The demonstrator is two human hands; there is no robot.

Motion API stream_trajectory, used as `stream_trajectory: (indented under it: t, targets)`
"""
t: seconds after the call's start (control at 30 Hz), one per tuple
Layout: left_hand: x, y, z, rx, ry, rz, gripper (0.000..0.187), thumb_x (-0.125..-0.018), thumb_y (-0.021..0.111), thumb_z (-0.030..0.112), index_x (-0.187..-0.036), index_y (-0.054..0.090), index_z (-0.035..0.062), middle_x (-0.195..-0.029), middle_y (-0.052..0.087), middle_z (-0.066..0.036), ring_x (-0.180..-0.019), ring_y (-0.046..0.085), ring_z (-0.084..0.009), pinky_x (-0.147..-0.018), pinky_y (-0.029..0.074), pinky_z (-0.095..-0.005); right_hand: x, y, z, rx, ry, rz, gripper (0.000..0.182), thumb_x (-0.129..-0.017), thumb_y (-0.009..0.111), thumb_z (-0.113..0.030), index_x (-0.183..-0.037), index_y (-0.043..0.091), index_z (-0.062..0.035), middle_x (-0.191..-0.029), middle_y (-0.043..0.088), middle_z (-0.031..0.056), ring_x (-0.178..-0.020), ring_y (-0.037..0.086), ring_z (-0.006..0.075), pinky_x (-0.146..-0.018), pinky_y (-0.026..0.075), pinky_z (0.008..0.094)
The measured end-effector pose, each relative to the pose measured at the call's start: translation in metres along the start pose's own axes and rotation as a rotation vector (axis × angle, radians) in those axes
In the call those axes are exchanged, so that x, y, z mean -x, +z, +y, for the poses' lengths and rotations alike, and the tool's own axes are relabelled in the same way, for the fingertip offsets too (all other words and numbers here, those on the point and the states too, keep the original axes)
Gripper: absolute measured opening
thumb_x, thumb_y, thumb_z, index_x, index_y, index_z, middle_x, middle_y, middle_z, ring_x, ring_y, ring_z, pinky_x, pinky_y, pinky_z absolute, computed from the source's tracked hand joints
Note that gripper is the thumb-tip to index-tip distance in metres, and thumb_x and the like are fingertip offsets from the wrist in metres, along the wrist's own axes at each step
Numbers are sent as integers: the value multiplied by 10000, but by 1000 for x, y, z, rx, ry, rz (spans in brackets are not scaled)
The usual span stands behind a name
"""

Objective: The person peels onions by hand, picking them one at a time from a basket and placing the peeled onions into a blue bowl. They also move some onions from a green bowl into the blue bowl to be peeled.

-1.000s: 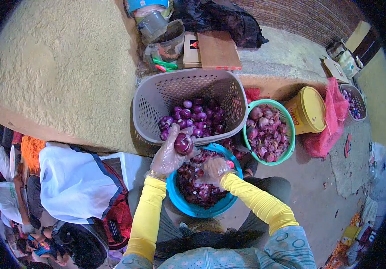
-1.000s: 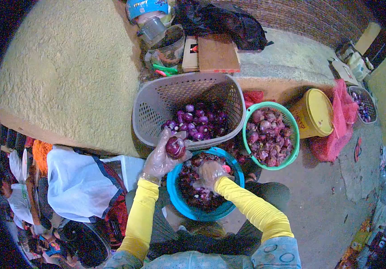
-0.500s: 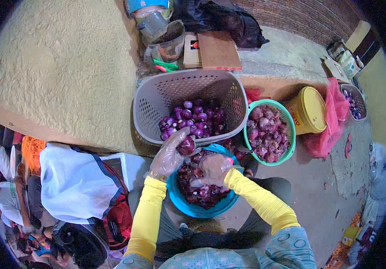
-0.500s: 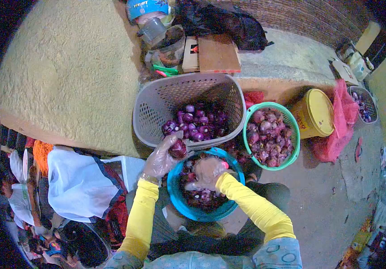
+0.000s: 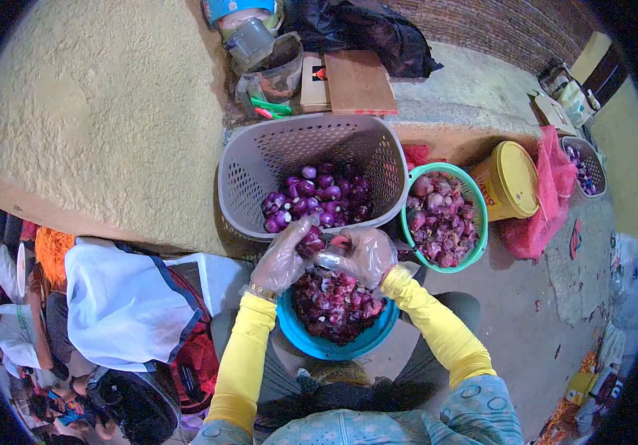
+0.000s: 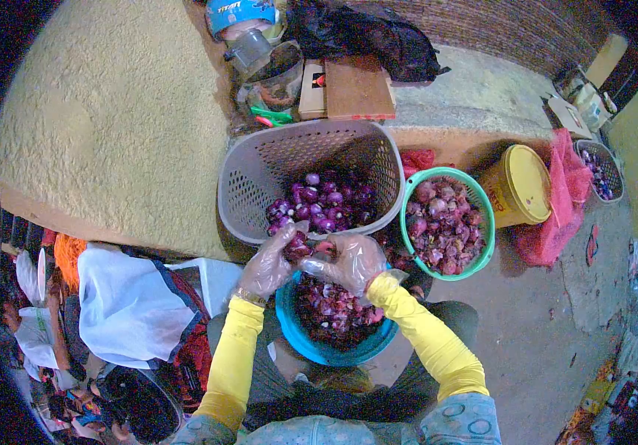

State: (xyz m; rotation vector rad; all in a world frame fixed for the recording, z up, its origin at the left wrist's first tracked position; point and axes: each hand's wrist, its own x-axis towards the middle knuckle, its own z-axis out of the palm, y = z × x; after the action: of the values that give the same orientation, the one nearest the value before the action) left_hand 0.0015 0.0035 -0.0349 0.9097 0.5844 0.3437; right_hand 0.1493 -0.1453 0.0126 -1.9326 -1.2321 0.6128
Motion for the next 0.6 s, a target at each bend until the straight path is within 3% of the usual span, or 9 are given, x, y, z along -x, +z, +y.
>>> stream_trajectory:
  t: [0.33,0.4,0.53,0.6]
  targets:
    - [7,5,6,-89,51,-42,421,-1074,548,318,-1406,577,61,-1280,660,-56,-1150,631,-162,-993,515,-354,-1,-2,-3,45,0,-33,534,-854,725,-604,-950,770,-80,-826,730,184,-774,720,362,-731,557,444]
    - [13,9,17,126,-116,-81,432,-1072,553,328,-1407,576,57,-1271,667,-59,-1174,626,-160,-986,517,-351,-2,4,5,96,7,-74,546,-873,687,-626,-955,777,-94,-822,728,193,-775,718,374,-734,559,455]
    - [11,9,16,113,-136,-22,437,-1068,562,346,-1401,581,64,-1241,677,-52,-1134,646,-159,-960,528,-355,-2,3,4,93,-62,-76,556,-886,653,-646,-948,786,-109,-805,723,195,-772,714,385,-728,557,475]
    - [11,9,17,110,-128,-23,430,-1060,571,367,-1373,599,74,-1237,677,-50,-1096,664,-164,-942,551,-377,-2,-2,-2,239,-73,-200,564,-887,632,-662,-937,788,-122,-792,719,193,-756,706,388,-717,552,486]
